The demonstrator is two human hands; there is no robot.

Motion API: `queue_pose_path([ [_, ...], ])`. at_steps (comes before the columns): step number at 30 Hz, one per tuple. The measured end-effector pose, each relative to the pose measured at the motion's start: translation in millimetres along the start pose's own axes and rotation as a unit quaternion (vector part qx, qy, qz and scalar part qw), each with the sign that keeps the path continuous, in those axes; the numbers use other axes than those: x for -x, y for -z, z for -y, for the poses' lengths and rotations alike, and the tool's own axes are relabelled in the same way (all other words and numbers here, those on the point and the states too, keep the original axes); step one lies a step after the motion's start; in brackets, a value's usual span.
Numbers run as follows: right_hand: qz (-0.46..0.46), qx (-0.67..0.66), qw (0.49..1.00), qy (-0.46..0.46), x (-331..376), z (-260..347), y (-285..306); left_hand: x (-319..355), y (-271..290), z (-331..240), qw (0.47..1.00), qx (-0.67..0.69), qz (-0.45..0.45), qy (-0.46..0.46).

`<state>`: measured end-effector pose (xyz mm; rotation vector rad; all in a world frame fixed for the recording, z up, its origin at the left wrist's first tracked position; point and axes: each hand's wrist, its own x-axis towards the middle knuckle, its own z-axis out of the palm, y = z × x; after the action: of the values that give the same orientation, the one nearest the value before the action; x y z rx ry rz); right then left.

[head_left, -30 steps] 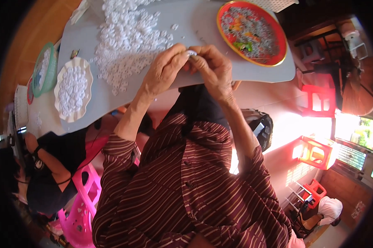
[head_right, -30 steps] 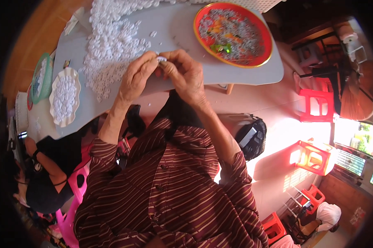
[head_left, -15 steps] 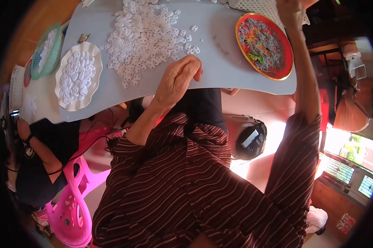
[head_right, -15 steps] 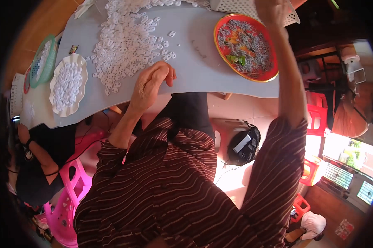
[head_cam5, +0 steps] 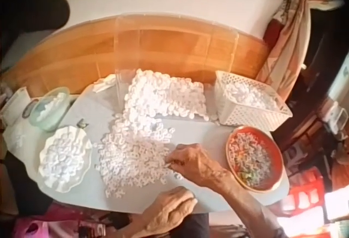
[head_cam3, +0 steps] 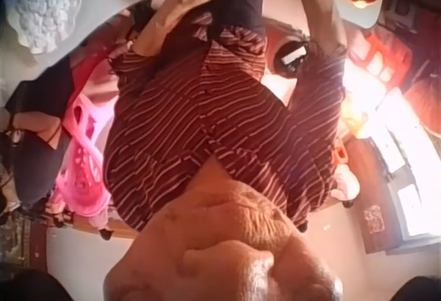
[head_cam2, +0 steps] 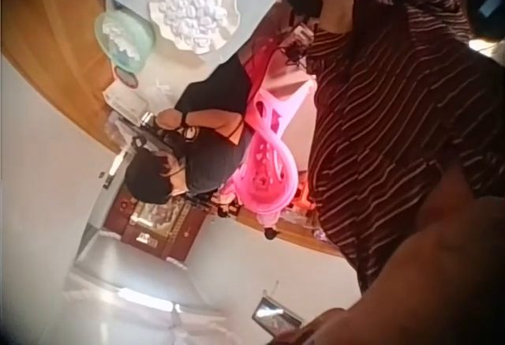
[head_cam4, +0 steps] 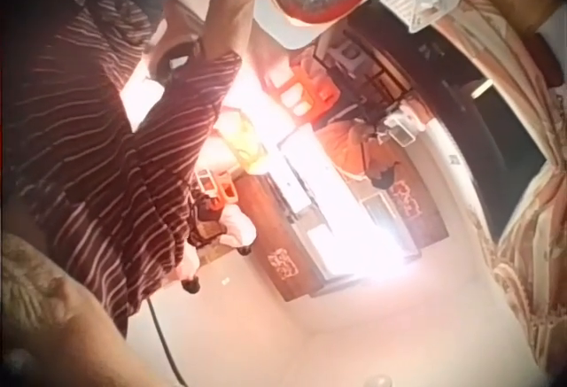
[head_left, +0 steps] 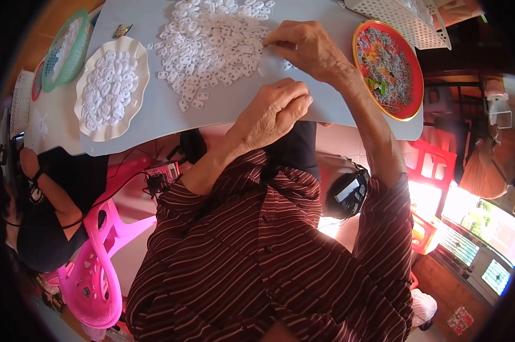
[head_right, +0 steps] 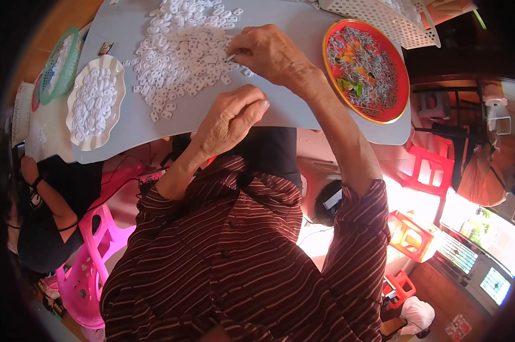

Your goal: Assembling small white plastic components by hand at a table workstation.

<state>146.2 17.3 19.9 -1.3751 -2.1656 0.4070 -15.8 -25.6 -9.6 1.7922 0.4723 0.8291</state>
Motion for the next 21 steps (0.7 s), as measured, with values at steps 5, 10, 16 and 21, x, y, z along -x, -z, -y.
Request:
queue_pose_path([
  [5,-0.03,-0.005,0.999,-0.043,-6,1,0,1,0,-2,1.0,0.011,-0.016,-0.008],
  [10,-0.099,0.061,0.993,-0.021,-28,-7,-5,0,-1,-5,1.0,0.01,-0.002,0.003],
  [16,-0.071,0.036,0.996,0.048,-40,-10,-13,-1,0,-4,1.0,-0.004,-0.004,-0.014],
  [21,0.0,-0.033,0.999,-0.004,-40,-6,4,0,0,-1,1.0,0.01,-0.002,-0.011],
])
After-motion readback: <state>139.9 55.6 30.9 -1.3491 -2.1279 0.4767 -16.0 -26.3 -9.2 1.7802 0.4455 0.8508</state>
